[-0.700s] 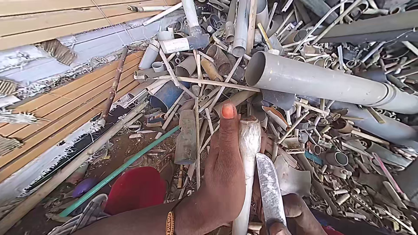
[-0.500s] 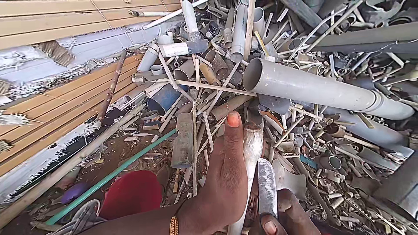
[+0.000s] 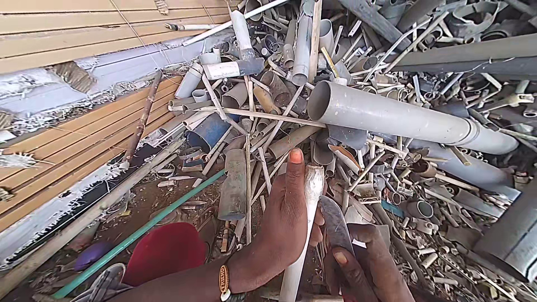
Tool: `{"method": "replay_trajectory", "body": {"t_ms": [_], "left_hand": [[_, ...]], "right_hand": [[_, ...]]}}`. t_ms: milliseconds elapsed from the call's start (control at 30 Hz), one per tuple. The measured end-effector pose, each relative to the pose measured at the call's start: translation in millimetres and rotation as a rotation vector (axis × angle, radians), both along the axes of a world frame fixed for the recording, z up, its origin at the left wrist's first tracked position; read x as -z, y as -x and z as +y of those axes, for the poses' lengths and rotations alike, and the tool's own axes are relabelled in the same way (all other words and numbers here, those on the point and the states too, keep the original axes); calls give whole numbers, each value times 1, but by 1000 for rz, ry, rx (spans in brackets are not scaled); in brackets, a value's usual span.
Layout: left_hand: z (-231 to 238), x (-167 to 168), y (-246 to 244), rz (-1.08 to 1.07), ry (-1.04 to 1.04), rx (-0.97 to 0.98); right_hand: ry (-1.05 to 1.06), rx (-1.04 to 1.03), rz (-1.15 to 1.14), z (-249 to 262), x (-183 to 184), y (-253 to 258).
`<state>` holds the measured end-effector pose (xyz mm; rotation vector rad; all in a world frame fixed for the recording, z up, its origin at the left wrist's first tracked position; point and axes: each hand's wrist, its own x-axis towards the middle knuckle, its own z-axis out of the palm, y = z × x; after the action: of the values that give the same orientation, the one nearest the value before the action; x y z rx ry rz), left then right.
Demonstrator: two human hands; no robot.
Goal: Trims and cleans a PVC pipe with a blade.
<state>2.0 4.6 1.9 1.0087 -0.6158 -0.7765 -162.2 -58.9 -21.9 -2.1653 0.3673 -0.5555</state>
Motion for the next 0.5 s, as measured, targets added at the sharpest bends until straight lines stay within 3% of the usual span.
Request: {"method": "replay_trajectory", "body": {"t_ms": [133, 400, 500], "left_hand": [[-2, 10, 4, -88, 87, 43], [-2, -4, 11, -77, 166, -57], [11, 22, 27, -381, 105, 99]], "right_hand": [[-255, -120, -8, 4, 4, 1], [-303, 5, -283, 23, -5, -8], [-382, 186, -564, -15, -48, 15]]}}
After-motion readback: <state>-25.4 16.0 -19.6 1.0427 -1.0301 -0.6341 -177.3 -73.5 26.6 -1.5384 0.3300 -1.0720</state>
